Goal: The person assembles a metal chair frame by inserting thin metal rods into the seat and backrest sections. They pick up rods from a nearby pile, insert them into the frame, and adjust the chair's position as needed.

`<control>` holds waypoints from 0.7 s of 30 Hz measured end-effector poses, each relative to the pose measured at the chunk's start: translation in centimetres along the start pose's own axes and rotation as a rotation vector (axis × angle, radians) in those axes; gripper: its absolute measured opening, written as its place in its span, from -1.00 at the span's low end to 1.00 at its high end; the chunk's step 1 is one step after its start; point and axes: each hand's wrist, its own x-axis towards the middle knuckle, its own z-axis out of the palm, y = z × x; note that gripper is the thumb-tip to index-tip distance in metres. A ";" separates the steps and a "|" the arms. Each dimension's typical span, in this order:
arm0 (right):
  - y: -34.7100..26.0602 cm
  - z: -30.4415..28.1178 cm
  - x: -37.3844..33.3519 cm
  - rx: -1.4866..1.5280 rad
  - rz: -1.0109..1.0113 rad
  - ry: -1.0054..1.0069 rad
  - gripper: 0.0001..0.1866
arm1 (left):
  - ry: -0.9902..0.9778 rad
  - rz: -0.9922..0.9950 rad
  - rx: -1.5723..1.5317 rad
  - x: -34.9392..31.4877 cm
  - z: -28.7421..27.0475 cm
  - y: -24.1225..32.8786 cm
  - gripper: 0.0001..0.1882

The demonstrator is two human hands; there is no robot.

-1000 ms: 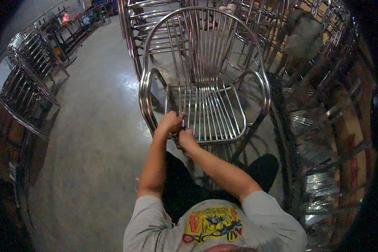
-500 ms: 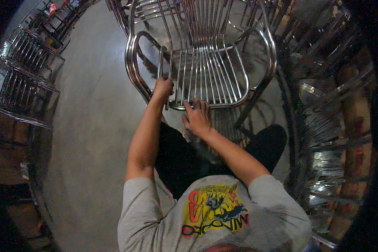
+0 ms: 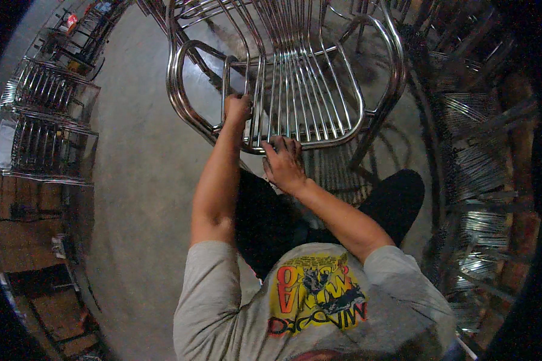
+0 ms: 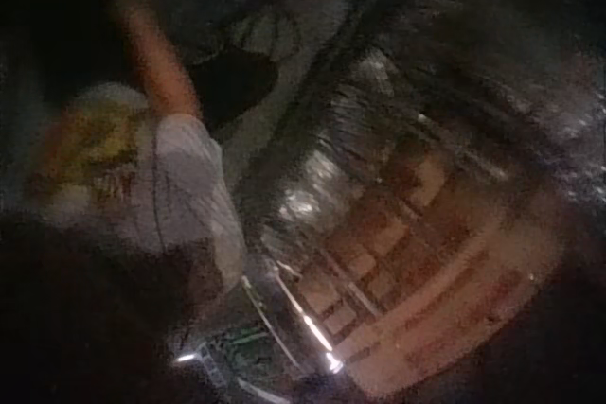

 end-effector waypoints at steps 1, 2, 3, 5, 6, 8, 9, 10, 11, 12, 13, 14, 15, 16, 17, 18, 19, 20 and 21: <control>0.1 0.1 0.0 0.004 0.002 -0.032 -0.59 | 0.060 0.053 0.082 0.3 0.3 -0.1 -0.80; 0.2 0.2 -0.1 0.012 0.021 -0.049 -0.60 | 0.059 0.085 0.151 0.6 0.3 -0.5 -0.80; 0.3 0.2 0.0 0.017 0.032 -0.021 -0.61 | 0.061 0.076 0.127 1.1 0.5 -1.0 -0.79; 0.6 0.2 0.1 0.013 0.048 -0.023 -0.62 | -0.049 0.018 0.053 1.6 0.4 -2.4 -0.75; 0.8 0.3 0.1 0.010 0.030 -0.023 -0.63 | -0.059 -0.020 0.036 1.7 0.4 -3.0 -0.70; 0.7 0.3 0.1 -0.002 0.036 0.010 -0.64 | -0.028 0.042 0.132 1.4 0.3 -3.6 -0.69; 0.5 0.3 0.0 -0.002 0.036 0.005 -0.64 | 0.011 0.027 0.194 1.0 0.1 -3.5 -0.69; 0.3 0.1 0.0 -0.013 0.030 -0.022 -0.62 | 0.029 0.102 0.257 0.5 0.1 -3.1 -0.71; 0.0 -0.2 0.1 -0.026 0.027 -0.052 -0.60 | 0.062 0.125 0.339 0.0 -0.1 -2.5 -0.72; -0.1 -0.9 0.3 -0.047 0.079 -0.116 -0.58 | 0.032 0.103 0.408 -0.7 -0.3 -1.7 -0.74; -0.1 -2.0 0.6 0.027 0.020 -0.129 -0.56 | 0.030 0.150 0.522 -1.6 -0.6 -0.8 -0.70; 0.2 -3.5 1.1 0.079 0.009 -0.169 -0.54 | -0.033 0.164 0.611 -2.4 -1.1 0.1 -0.63; 0.4 -5.3 1.6 0.132 0.039 -0.291 -0.52 | -0.094 0.171 0.708 -3.5 -1.9 1.0 -0.57; 1.5 -7.7 2.4 0.077 -0.016 -0.264 -0.46 | -0.026 0.286 0.668 -4.9 -2.8 1.6 -0.54; 3.5 -10.7 3.5 -0.010 -0.108 -0.139 -0.42 | 0.042 0.394 0.626 -6.3 -3.4 2.1 -0.51; 5.8 -13.9 4.7 -0.068 -0.066 -0.138 -0.42 | 0.084 0.451 0.585 -7.7 -4.1 2.7 -0.51; 8.5 -17.6 5.6 -0.176 -0.076 -0.004 -0.41 | 0.146 0.597 0.546 -8.8 -4.7 3.5 -0.50; 11.5 -21.3 6.4 -0.281 -0.023 0.077 -0.40 | 0.125 0.551 0.505 -9.7 -4.9 4.7 -0.50; 14.8 -24.4 7.2 -0.390 0.041 0.127 -0.39 | 0.132 0.679 0.463 -10.0 -5.4 6.0 -0.50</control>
